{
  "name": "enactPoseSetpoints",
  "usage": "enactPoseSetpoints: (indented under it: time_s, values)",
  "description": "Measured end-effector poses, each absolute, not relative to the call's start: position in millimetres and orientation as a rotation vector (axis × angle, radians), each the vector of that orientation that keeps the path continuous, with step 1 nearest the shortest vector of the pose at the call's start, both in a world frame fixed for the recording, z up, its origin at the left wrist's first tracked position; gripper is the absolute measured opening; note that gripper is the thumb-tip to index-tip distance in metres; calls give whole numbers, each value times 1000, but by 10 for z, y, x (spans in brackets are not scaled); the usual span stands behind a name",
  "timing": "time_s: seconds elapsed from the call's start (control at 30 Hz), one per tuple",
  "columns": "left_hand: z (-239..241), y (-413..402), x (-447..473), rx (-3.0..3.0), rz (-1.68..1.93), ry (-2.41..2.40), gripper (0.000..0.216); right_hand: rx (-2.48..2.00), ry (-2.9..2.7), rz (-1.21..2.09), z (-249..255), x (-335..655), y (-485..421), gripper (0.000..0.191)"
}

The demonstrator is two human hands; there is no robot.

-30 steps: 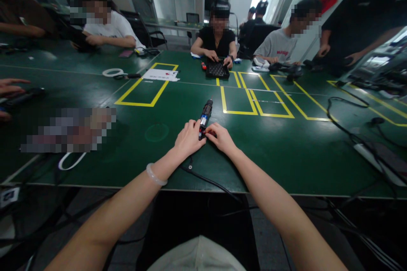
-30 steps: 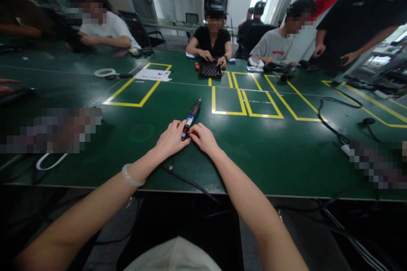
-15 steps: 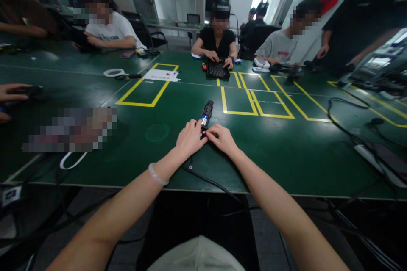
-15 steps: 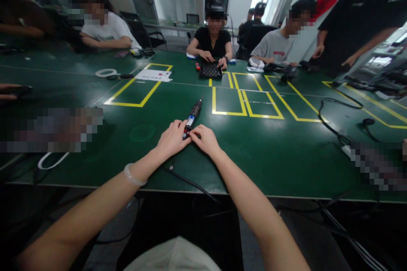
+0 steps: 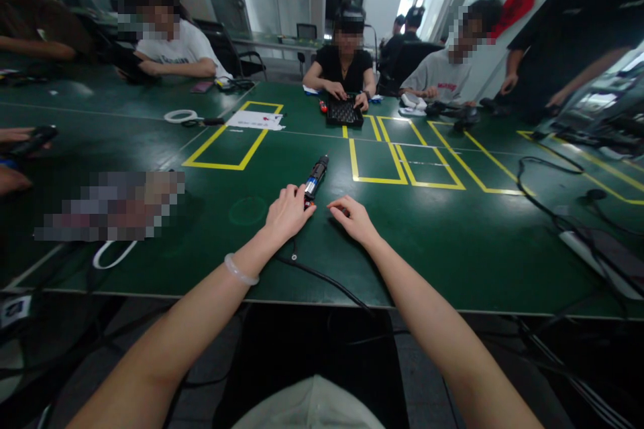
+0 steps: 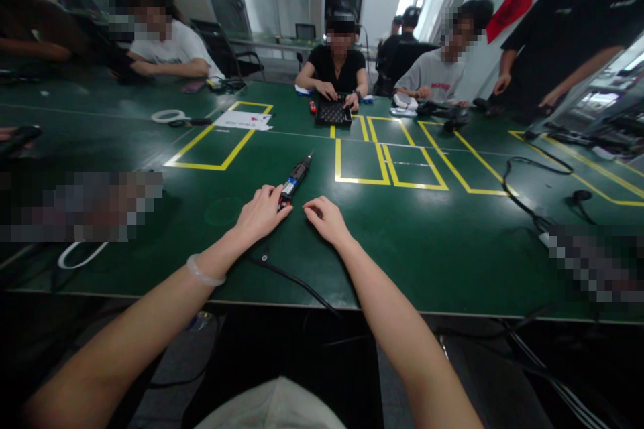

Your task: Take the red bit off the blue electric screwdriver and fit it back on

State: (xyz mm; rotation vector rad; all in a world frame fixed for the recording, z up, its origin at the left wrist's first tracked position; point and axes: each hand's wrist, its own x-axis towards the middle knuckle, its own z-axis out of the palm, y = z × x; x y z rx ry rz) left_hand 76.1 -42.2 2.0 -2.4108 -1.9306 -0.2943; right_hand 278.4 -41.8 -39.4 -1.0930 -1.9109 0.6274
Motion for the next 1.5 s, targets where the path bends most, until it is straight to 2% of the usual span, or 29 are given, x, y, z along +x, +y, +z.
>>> enactPoseSetpoints:
  time_s: [0.53,0.67,0.87,1.2,1.37,1.5]
  values:
    - [1,101,-412,-2036,-264,-2329,64,-1120,-1918,642,-414,2802,-396,15]
    - [10,42,-402,-1965,-345,-2264,61,-1128,-1928,636,-395,2801,-410,15]
    - [15,-12,-303,-1981,-332,-2198,44,-1135,-1924,644,-366,2796,-426,15]
    - [98,-62,-232,-1933,-374,-2232,43,-1143,-1934,648,-359,2796,-426,14]
    - [161,-98,-71,-2016,-646,-2143,44,-1129,-1919,662,-366,2796,-415,14]
    - [101,-168,285,-2597,-1104,-1994,39,-1109,-1826,768,-404,2782,-393,14]
